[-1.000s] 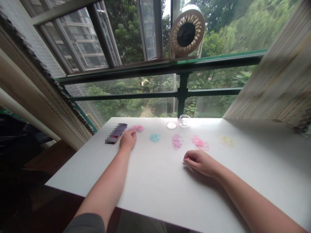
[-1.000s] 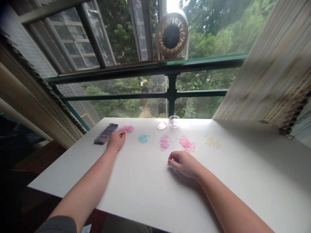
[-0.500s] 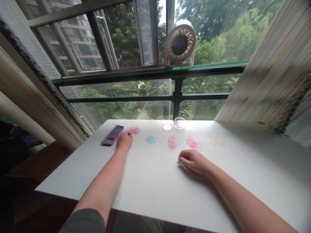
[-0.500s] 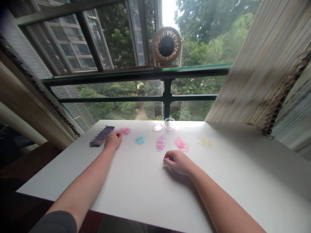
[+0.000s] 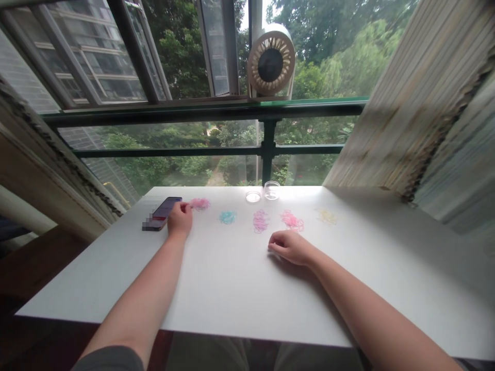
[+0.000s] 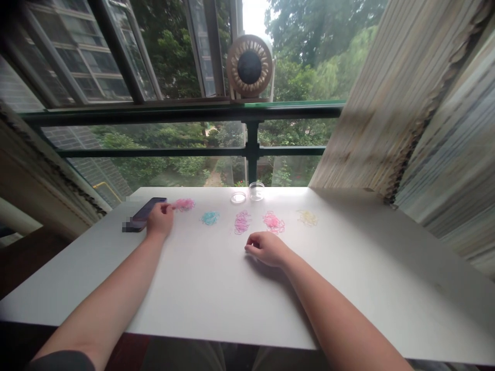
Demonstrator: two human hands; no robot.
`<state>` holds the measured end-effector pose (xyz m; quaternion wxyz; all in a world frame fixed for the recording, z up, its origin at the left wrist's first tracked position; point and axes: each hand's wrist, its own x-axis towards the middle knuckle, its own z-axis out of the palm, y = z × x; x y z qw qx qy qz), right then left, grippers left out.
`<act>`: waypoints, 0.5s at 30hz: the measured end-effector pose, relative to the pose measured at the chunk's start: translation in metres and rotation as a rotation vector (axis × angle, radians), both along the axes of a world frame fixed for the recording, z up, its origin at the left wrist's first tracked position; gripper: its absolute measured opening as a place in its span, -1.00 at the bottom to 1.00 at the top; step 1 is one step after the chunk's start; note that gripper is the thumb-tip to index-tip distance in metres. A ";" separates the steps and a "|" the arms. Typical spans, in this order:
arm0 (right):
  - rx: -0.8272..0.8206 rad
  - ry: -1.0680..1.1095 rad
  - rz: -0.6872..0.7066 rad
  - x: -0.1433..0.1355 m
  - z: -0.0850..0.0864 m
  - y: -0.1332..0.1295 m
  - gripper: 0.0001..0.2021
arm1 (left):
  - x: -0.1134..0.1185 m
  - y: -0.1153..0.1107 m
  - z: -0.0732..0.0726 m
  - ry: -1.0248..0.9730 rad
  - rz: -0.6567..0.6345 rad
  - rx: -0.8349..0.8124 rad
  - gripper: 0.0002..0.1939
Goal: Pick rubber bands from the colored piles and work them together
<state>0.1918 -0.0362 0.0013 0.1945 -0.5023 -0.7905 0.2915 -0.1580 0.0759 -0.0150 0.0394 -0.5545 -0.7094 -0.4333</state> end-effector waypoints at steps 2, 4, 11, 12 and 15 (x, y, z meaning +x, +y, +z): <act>0.016 -0.016 -0.001 -0.001 0.000 0.000 -0.84 | 0.000 0.000 0.001 -0.018 0.009 0.020 -0.80; 0.021 -0.030 -0.001 -0.001 0.001 0.000 -0.84 | -0.001 0.000 0.001 -0.030 0.017 0.034 -0.80; -0.005 -0.035 -0.011 -0.001 0.003 -0.001 -0.84 | -0.004 0.002 0.001 -0.052 0.008 0.017 -0.79; -0.007 -0.036 -0.012 -0.001 0.004 -0.001 -0.84 | -0.004 0.002 0.000 -0.054 0.004 0.012 -0.80; -0.010 -0.033 -0.016 -0.001 0.004 -0.001 -0.84 | -0.003 0.001 0.000 -0.064 -0.007 0.003 -0.81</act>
